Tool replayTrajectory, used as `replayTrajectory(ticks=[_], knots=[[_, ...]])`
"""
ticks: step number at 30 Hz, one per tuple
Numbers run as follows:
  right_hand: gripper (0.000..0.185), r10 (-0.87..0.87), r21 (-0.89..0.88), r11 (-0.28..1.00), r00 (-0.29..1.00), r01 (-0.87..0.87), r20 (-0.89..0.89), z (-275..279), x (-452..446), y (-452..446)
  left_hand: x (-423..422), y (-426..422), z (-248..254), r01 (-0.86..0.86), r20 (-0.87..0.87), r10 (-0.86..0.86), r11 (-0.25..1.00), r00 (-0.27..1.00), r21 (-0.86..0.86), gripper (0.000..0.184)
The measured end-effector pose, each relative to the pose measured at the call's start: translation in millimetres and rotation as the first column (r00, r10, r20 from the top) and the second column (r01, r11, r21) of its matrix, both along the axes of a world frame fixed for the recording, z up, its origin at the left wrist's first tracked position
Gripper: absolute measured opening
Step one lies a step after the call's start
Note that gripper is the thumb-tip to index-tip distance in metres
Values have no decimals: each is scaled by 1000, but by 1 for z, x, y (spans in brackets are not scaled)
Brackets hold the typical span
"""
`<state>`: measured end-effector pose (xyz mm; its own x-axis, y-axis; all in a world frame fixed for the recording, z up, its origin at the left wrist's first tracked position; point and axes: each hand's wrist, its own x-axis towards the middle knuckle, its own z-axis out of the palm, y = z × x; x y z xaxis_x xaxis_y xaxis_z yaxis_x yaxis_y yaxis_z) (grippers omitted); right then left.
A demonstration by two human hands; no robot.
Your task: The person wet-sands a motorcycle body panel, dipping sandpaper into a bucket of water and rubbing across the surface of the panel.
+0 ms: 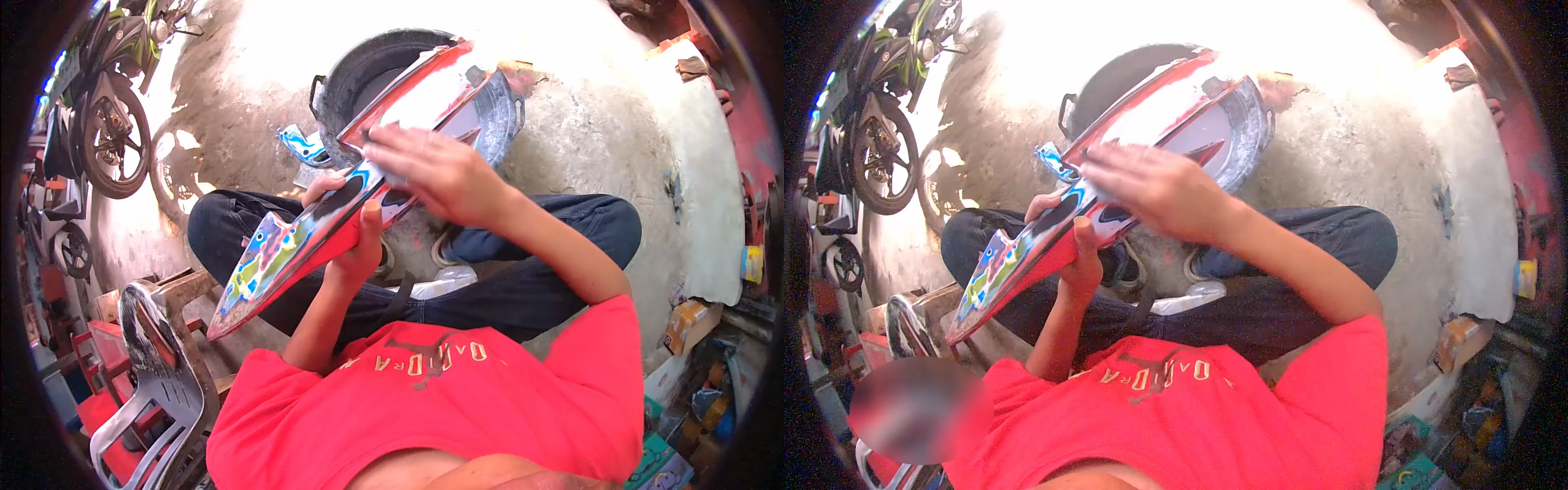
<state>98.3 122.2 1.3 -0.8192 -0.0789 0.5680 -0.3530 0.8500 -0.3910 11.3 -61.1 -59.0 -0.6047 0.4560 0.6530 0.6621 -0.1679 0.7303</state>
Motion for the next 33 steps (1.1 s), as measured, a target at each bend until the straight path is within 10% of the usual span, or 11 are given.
replayTrajectory(ticks=[5,11,17,19,22,25,27,31,33], knots=[[32,-379,-218,874,890,434,254,-39,-14,73,5,-4,7,14,24,-12,999,1000,-50,47],[44,60,36,998,996,-58,-63,-2,4,-4,2,-1,4,-9,22,10,1000,1000,-29,45],[30,-437,-164,850,844,500,311,-39,-11,74,1,-4,1,-27,-45,25,999,999,-44,42],[35,-275,-17,961,960,274,-55,-37,-7,28,3,-4,1,-37,-3,37,999,999,-36,40],[45,35,62,998,991,-27,-132,-12,6,-3,8,1,4,-4,208,-11,998,978,68,36],[35,-302,20,952,946,306,-115,-65,-10,67,7,3,5,-42,266,10,993,964,114,35],[34,-555,-167,751,748,638,363,-55,-12,87,13,1,16,-67,372,40,996,927,59,32],[33,-247,-21,969,950,248,-193,-53,-9,19,10,5,13,-97,282,63,990,957,106,29],[36,-28,132,990,987,50,-161,-19,4,-2,9,7,17,-99,305,63,990,950,105,28]])
